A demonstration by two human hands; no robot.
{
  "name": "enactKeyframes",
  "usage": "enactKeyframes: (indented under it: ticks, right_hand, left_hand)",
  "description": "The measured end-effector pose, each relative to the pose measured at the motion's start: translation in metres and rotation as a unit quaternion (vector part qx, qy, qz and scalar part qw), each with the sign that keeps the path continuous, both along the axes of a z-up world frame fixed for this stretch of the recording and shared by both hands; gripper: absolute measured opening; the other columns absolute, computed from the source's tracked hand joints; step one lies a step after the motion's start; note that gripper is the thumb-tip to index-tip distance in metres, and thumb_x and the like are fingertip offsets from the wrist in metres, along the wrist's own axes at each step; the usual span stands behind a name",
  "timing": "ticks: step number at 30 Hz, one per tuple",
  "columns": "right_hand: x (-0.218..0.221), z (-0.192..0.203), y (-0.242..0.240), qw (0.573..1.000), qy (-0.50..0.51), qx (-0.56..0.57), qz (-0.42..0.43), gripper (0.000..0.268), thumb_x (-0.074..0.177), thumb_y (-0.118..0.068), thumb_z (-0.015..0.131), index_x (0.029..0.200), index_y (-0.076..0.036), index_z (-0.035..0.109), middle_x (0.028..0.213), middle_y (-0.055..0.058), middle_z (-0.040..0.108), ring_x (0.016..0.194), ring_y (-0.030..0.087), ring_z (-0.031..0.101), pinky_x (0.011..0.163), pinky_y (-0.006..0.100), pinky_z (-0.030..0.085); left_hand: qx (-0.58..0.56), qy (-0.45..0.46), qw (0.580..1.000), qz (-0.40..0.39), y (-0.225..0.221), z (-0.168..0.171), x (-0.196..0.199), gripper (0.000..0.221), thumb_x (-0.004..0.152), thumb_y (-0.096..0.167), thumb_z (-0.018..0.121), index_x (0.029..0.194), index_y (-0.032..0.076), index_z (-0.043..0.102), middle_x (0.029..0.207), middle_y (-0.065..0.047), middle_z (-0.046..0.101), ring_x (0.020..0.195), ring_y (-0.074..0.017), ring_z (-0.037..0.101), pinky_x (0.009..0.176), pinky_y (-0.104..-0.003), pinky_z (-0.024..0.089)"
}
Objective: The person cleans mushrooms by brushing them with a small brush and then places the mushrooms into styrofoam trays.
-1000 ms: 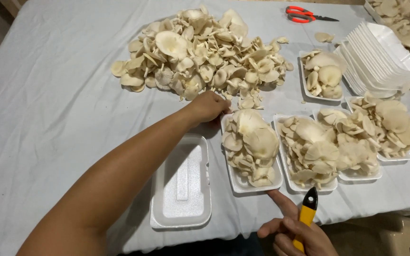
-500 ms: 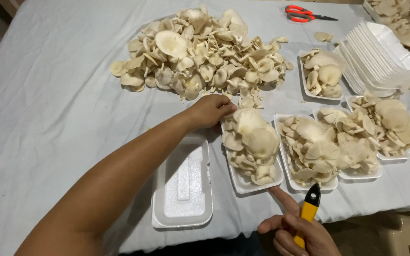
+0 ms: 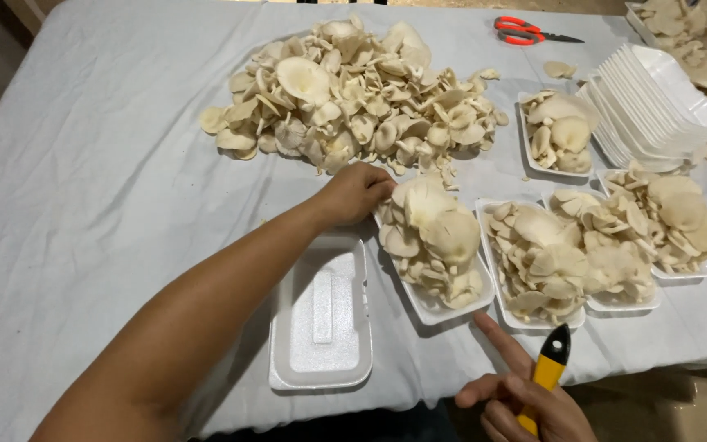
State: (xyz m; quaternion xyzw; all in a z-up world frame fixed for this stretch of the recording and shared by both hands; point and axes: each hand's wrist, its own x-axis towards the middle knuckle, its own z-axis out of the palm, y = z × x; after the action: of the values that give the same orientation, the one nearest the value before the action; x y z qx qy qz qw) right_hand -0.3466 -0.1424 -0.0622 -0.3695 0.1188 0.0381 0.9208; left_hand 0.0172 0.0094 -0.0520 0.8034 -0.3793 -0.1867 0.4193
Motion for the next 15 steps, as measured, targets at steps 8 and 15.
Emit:
enactKeyframes:
  ticks: [8,15]
  right_hand:
    - [-0.009,-0.014,-0.01,0.999,0.044,-0.009,0.019,0.076,0.096,-0.019,0.06,0.165,-0.021,0.029,0.096,0.031,0.078,0.046,0.011,0.039,0.046,0.024,0.04]
    - [-0.011,-0.034,-0.021,0.998,-0.016,-0.013,0.065,0.077,0.101,-0.026,0.063,0.165,-0.022,0.021,0.102,0.03,0.078,0.051,0.011,0.044,0.053,0.026,0.043]
  left_hand:
    - [-0.039,-0.074,0.993,0.083,0.069,0.019,0.05,0.038,0.107,0.019,0.055,0.069,0.014,0.055,0.065,0.001,0.056,0.061,-0.0125,0.05,0.063,-0.033,0.042]
    - [-0.145,0.021,0.952,0.27,0.194,0.038,0.103,0.025,0.094,0.004,0.047,0.084,0.005,0.07,0.075,-0.009,0.069,0.066,-0.0202,0.071,0.058,-0.034,0.066]
